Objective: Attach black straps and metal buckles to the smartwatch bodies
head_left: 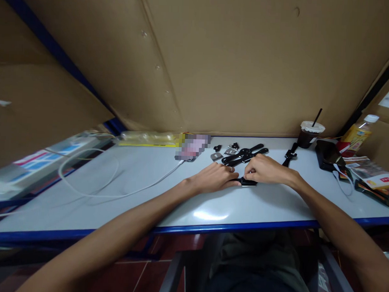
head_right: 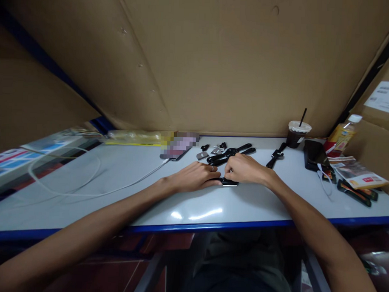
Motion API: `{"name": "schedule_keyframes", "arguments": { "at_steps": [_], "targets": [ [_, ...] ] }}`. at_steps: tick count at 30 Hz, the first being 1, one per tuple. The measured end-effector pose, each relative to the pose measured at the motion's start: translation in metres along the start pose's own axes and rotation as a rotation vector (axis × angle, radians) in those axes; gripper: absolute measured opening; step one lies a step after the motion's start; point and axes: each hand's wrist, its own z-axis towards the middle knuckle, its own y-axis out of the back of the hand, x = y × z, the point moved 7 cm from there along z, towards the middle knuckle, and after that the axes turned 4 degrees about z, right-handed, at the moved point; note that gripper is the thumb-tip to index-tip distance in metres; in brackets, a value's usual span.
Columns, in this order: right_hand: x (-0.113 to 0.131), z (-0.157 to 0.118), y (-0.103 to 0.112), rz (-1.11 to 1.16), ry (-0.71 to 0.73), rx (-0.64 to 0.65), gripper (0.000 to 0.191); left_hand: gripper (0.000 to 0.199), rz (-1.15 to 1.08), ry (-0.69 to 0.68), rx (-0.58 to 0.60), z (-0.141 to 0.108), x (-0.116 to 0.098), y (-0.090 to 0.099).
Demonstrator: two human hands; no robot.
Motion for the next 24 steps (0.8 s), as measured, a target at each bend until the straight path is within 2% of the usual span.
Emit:
{"name": "schedule_keyframes", "arguments": {
  "at_steps": [8, 13, 18, 24],
  "targets": [
    [-0.009, -0.001, 0.006, -0.145, -0.095, -0.095, 0.021, 0.052, -0.002, 0.003, 0.006, 0.000, -0.001, 0.001],
    [-0.005, -0.001, 0.001, -0.008, -0.023, 0.013, 0.021, 0.052, 0.030, 0.011, 0.023, 0.000, 0.000, 0.000],
    [-0.008, -0.001, 0.009, -0.028, -0.042, -0.094, 0.023, 0.047, 0.033, 0.014, 0.014, 0.000, -0.001, 0.001],
    [-0.005, 0.002, -0.005, -0.018, 0.024, -0.025, 0.038, 0.049, -0.018, 0.005, 0.013, 0.000, -0.001, 0.000]
  ]
}}
